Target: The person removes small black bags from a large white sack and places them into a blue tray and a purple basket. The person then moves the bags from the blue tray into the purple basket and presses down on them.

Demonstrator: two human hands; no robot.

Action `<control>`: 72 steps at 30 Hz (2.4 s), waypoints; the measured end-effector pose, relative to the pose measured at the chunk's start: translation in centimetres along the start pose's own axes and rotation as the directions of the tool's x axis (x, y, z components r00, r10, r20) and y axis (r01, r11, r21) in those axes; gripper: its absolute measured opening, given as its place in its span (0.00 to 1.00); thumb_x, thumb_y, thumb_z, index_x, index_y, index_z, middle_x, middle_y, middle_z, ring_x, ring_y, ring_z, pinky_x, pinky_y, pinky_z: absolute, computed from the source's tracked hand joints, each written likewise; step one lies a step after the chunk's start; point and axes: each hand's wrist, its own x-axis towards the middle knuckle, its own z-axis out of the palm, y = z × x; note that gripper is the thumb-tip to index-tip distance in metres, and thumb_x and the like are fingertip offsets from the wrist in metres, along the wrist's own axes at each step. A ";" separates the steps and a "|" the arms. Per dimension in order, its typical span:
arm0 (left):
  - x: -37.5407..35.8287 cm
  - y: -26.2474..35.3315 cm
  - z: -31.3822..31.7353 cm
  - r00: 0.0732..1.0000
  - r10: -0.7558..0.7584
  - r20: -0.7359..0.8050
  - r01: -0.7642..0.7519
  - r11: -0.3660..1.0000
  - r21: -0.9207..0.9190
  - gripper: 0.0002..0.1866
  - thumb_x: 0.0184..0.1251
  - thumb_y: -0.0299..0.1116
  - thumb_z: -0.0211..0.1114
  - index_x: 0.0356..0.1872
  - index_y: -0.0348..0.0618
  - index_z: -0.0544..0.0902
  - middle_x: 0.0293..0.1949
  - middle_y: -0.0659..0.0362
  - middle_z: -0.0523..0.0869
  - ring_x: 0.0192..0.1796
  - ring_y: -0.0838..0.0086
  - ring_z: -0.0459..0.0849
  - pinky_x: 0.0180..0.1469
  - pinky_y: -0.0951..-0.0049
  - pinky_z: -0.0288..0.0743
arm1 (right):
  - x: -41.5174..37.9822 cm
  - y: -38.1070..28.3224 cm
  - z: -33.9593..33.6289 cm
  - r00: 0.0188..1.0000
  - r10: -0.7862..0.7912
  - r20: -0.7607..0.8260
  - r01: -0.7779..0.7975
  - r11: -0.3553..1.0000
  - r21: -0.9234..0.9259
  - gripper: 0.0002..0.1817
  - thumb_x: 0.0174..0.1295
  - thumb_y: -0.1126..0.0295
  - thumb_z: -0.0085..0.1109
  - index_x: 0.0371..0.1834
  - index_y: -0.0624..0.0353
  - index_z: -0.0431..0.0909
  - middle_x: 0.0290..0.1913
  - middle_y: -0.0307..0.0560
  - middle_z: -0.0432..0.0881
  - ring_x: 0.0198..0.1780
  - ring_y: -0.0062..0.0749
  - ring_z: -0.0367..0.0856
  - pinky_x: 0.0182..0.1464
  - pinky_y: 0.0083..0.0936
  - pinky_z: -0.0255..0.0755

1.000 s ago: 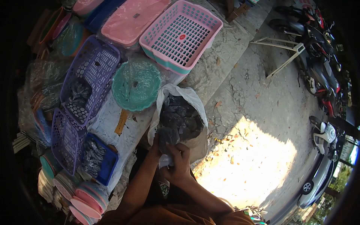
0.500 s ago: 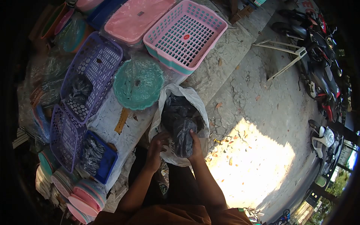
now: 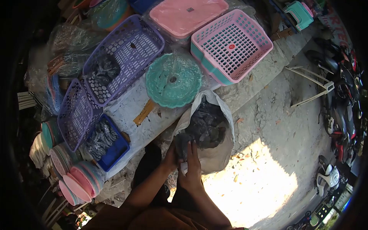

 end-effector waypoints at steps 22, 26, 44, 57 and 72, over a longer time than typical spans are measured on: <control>-2.9 4.2 -5.6 0.989 0.107 0.099 -0.085 0.974 -0.209 0.34 0.77 0.64 0.44 0.68 0.47 0.70 0.61 0.56 0.80 0.62 0.67 0.80 0.65 0.62 0.73 | 1.8 -4.9 5.1 0.990 -0.059 0.131 0.073 0.991 -0.111 0.27 0.70 0.74 0.46 0.72 0.68 0.64 0.71 0.76 0.64 0.71 0.71 0.64 0.71 0.47 0.62; -3.3 6.1 -6.1 0.929 0.284 0.237 -0.218 0.938 -0.269 0.41 0.74 0.68 0.42 0.74 0.44 0.62 0.69 0.52 0.72 0.70 0.63 0.72 0.71 0.58 0.65 | 2.3 -7.3 5.7 0.987 -0.082 0.139 0.100 0.986 -0.132 0.27 0.70 0.75 0.45 0.72 0.68 0.64 0.71 0.76 0.64 0.72 0.71 0.64 0.71 0.46 0.62; -3.0 19.1 -9.0 0.623 0.782 -0.028 -0.666 0.548 0.506 0.27 0.79 0.43 0.55 0.73 0.46 0.65 0.68 0.53 0.69 0.68 0.66 0.70 0.70 0.62 0.63 | 15.7 -10.5 15.7 0.968 -0.202 0.146 0.212 0.976 -0.053 0.37 0.43 0.85 0.50 0.65 0.66 0.72 0.61 0.65 0.78 0.65 0.61 0.74 0.69 0.41 0.66; -2.3 32.6 -13.7 0.598 0.728 0.335 -0.075 -0.365 0.928 0.29 0.69 0.41 0.64 0.70 0.57 0.70 0.78 0.54 0.54 0.81 0.50 0.46 0.75 0.30 0.39 | 46.0 -9.3 36.0 0.886 -0.433 0.167 0.464 0.814 -0.349 0.35 0.53 0.79 0.59 0.69 0.62 0.68 0.67 0.64 0.72 0.68 0.59 0.70 0.70 0.40 0.64; -2.5 32.7 -13.5 0.609 0.707 0.360 -0.065 -0.408 0.911 0.29 0.68 0.37 0.62 0.71 0.59 0.69 0.80 0.55 0.53 0.81 0.52 0.47 0.74 0.29 0.44 | 44.0 -9.0 37.7 0.940 -0.281 0.193 0.335 0.664 -0.669 0.51 0.54 0.58 0.66 0.80 0.58 0.49 0.78 0.64 0.51 0.78 0.59 0.52 0.76 0.50 0.51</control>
